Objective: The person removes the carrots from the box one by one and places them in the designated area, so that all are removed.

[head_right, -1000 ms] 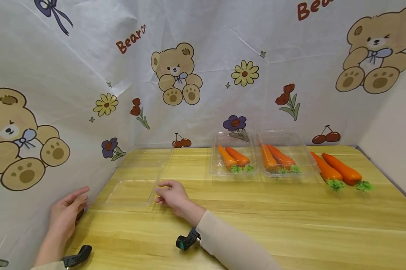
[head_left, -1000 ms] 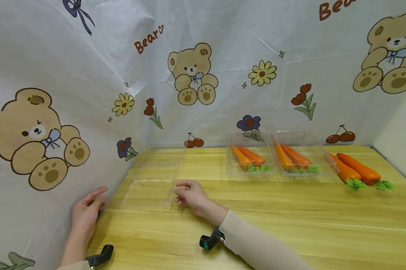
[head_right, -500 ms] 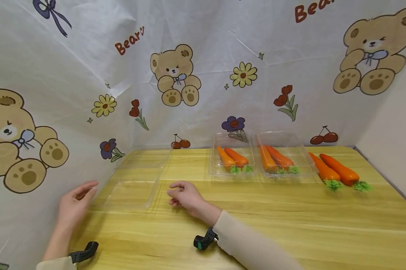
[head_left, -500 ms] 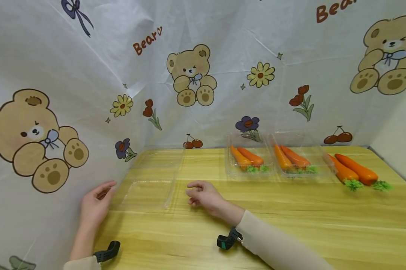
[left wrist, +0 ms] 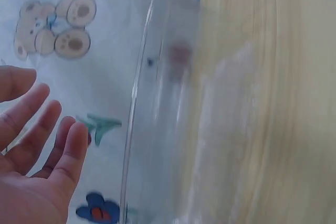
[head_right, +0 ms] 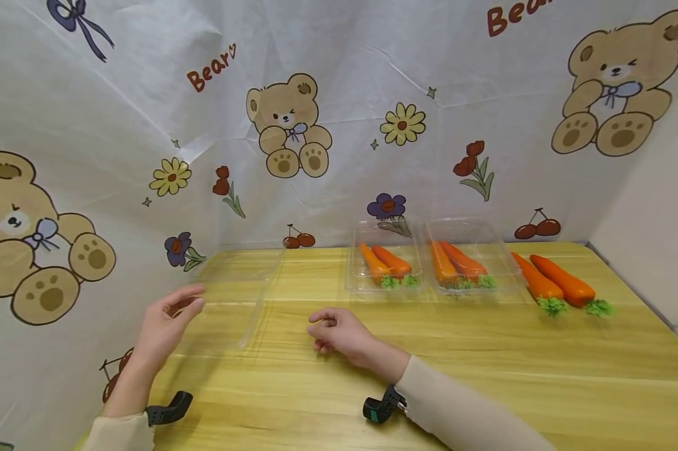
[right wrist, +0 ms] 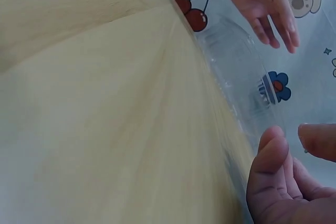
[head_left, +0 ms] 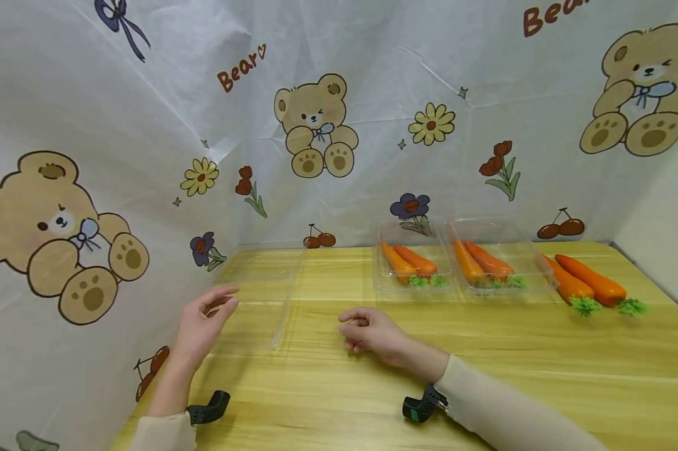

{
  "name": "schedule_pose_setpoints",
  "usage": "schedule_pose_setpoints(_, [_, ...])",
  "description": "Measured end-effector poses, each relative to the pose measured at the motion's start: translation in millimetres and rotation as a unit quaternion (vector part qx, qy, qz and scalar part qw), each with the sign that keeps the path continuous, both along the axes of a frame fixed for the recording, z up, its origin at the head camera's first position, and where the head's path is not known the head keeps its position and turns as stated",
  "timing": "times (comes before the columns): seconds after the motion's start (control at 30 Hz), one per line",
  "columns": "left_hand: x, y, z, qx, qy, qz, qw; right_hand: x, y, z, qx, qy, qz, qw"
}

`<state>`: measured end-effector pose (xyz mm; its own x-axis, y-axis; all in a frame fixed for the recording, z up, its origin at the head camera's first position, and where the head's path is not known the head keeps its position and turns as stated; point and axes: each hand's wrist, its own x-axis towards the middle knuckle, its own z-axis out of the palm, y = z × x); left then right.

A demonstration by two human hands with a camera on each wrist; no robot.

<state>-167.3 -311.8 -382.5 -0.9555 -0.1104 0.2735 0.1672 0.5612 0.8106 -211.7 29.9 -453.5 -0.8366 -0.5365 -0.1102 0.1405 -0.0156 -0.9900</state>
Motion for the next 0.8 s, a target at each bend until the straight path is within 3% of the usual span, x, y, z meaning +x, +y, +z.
schedule_pose_setpoints(0.23, [-11.8, 45.2, -1.6, 0.051, -0.03, -0.078, 0.9952, 3.1, 26.1, 1.2, 0.005, -0.001, 0.006, 1.0])
schedule_pose_setpoints(0.4, [-16.5, 74.3, -5.8, 0.064, -0.05, -0.126, 0.9887, 2.6, 41.7, 0.6, 0.006, -0.003, -0.001, 1.0])
schedule_pose_setpoints(0.8, [-23.2, 115.2, -20.1, 0.096, -0.11, -0.173, 0.9739, 4.0, 73.8, -3.1, 0.02, -0.009, -0.013, 0.9997])
